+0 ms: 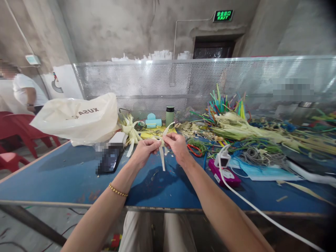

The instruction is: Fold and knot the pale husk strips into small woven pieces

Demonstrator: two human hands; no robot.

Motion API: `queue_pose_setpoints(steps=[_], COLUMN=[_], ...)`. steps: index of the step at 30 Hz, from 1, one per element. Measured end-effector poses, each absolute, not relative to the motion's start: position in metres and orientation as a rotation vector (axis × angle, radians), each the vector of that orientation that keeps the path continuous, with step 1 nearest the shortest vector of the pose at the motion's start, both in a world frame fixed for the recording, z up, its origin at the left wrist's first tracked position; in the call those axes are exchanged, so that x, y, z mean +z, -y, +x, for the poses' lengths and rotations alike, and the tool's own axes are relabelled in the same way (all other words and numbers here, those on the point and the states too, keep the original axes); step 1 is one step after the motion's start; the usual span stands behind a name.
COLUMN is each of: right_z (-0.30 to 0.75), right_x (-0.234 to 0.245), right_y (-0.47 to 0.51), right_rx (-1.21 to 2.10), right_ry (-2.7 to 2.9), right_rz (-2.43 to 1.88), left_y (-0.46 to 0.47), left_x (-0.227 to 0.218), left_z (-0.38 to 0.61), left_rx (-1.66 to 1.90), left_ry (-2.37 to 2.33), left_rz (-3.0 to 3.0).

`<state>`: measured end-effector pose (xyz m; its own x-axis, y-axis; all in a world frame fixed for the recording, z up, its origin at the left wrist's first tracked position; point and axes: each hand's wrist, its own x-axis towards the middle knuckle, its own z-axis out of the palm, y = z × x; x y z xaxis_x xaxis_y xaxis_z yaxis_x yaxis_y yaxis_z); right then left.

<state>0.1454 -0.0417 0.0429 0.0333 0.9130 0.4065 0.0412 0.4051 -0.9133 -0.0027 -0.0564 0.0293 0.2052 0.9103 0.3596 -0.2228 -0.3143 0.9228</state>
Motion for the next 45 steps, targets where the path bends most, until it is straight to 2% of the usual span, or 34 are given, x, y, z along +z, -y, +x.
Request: queue_pose_setpoints(steps=[5, 9, 15, 25, 34, 41, 45], right_z=[0.154, 0.159, 0.159, 0.16, 0.159, 0.153, 0.154], right_x=[0.049, 0.054, 0.051, 0.049, 0.051, 0.047, 0.046], right_y=[0.044, 0.047, 0.043, 0.039, 0.044, 0.045, 0.042], right_rx=[0.283, 0.161, 0.297, 0.537, 0.821, 0.827, 0.719], right_ry=[1.606, 1.748, 1.967, 1.805, 1.777, 1.779, 1.816], right_rz=[-1.129, -1.064, -1.042, -0.897, -0.809, -0.834, -0.885], left_y=[0.055, 0.058, 0.057, 0.062, 0.061, 0.064, 0.064], left_x=[0.03, 0.033, 0.031, 0.034, 0.033, 0.033, 0.035], left_z=[-0.004, -0.002, -0.002, -0.003, -0.004, -0.005, -0.004], left_rx=[1.362, 1.371, 1.302, 1.209, 1.128, 1.04, 1.035], left_ry=[-0.832, -1.038, -1.079, -0.881, -0.855, -0.866, -0.881], left_rz=[1.526, 1.805, 2.087, 1.456, 1.521, 1.595, 1.556])
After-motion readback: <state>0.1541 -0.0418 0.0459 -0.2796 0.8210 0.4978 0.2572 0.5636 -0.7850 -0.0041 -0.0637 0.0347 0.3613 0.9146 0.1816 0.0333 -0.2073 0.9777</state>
